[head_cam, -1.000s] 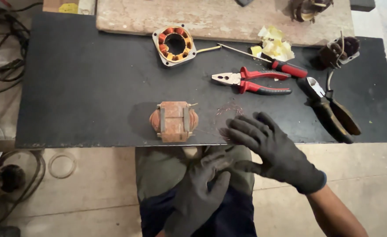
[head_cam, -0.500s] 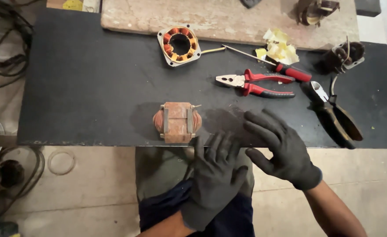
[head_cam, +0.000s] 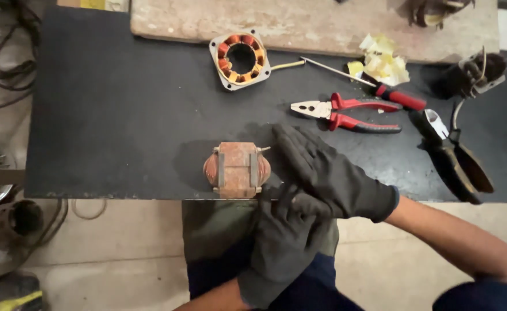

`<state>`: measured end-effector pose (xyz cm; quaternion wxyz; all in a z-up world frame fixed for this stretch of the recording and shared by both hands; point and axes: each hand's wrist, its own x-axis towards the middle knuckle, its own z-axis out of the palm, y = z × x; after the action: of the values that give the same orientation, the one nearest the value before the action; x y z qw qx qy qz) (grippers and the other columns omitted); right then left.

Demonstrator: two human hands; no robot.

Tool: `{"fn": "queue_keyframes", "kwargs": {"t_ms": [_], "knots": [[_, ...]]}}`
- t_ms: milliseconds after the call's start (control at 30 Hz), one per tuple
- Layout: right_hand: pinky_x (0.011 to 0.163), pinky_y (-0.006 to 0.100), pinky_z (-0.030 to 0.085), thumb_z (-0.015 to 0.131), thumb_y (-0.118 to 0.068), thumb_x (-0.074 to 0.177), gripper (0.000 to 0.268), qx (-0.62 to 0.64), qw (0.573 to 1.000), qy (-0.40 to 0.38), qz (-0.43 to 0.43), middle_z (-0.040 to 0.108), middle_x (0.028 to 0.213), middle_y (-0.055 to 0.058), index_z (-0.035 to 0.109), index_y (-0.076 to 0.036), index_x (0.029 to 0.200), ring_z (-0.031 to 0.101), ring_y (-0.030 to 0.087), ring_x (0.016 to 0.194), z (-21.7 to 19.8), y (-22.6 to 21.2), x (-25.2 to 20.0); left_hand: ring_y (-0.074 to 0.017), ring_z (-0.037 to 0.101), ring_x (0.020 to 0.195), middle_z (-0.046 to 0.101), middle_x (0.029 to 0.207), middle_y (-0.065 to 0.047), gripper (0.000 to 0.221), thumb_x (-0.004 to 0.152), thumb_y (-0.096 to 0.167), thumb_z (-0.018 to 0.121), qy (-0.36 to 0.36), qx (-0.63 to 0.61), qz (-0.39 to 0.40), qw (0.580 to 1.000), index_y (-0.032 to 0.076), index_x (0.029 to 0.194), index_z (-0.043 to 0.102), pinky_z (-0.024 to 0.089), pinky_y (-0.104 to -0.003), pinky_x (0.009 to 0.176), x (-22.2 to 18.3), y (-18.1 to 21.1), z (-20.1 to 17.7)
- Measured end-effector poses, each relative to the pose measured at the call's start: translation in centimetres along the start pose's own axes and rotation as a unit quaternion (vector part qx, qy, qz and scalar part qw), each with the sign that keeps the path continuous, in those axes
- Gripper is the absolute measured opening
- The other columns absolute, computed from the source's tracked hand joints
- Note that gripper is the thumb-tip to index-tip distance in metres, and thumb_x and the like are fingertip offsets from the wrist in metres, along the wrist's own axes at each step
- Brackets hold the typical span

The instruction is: Unwinding copper wire from a motor core on a repair bench

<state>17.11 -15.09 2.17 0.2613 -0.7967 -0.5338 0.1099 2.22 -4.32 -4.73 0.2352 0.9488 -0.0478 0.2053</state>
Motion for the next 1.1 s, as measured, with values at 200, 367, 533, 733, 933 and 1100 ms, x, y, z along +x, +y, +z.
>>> {"fn": "queue_keyframes", "kwargs": {"t_ms": [200, 367, 533, 733, 933, 1100], "knots": [[0.126, 0.057, 0.027, 0.033, -0.051, 0.104, 0.077, 0.006, 1.000, -0.002, -0.013, 0.034, 0.164, 0.027, 0.030, 0.007, 0.155, 0.038, 0.046, 0.152, -0.3, 0.1, 0.8, -0.0495, 0.052, 0.112, 0.054, 0.144, -0.020, 0.041, 0.095, 0.040, 0.065, -0.040, -0.074, -0.027, 0.996, 0.019, 0.129, 0.070, 0.047, -0.058, 0.091, 0.1, -0.5, -0.7], [0.124, 0.056, 0.028, 0.047, -0.046, 0.098, 0.075, -0.040, 0.999, -0.016, -0.023, 0.036, 0.163, 0.026, 0.036, 0.005, 0.152, 0.037, 0.045, 0.151, -0.1, -0.4, 1.2, -0.0398, 0.058, 0.117, 0.064, 0.124, -0.017, 0.035, 0.083, 0.011, 0.065, -0.036, -0.313, 0.010, 0.949, 0.004, 0.118, 0.067, 0.036, -0.058, 0.110, 2.1, -2.2, -5.1], [0.117, 0.058, 0.032, 0.059, -0.054, 0.088, 0.084, -0.135, 0.990, 0.001, -0.035, 0.043, 0.157, 0.027, 0.043, 0.006, 0.144, 0.044, 0.045, 0.144, 0.5, -0.9, 1.6, -0.0331, 0.069, 0.101, 0.074, 0.103, -0.011, 0.024, 0.083, 0.004, 0.067, -0.011, -0.359, -0.008, 0.933, 0.004, 0.107, 0.067, 0.032, -0.059, 0.118, 1.3, -2.8, -6.8], [0.123, 0.060, 0.025, 0.054, -0.051, 0.092, 0.083, -0.127, 0.991, 0.010, -0.036, 0.039, 0.160, 0.027, 0.039, 0.006, 0.150, 0.035, 0.044, 0.152, 1.3, -0.4, 0.2, -0.0287, 0.074, 0.108, 0.074, 0.117, -0.009, 0.022, 0.087, 0.003, 0.066, 0.069, -0.351, 0.009, 0.934, 0.006, 0.109, 0.066, 0.047, -0.048, 0.109, 1.2, -4.9, -10.3], [0.124, 0.062, 0.033, 0.075, -0.026, 0.090, 0.057, -0.266, 0.947, 0.177, 0.031, 0.054, 0.149, 0.018, 0.057, -0.005, 0.140, 0.051, 0.040, 0.142, 1.6, -3.7, -2.4, -0.0301, 0.065, 0.105, 0.067, 0.115, -0.012, 0.022, 0.093, 0.004, 0.058, 0.189, -0.268, -0.103, 0.939, 0.003, 0.115, 0.057, 0.055, -0.043, 0.099, -0.3, -6.8, -10.2], [0.066, 0.035, 0.046, 0.078, -0.008, 0.084, 0.031, -0.150, 0.960, 0.198, 0.132, 0.074, 0.121, 0.002, 0.073, -0.011, 0.114, 0.059, 0.019, 0.072, 0.3, -8.1, -1.4, -0.0133, 0.053, 0.063, 0.072, 0.086, -0.007, 0.046, 0.088, 0.007, 0.054, 0.042, -0.283, -0.283, 0.916, -0.002, 0.132, 0.062, 0.046, -0.028, 0.057, 2.9, -5.2, -12.5]]}}
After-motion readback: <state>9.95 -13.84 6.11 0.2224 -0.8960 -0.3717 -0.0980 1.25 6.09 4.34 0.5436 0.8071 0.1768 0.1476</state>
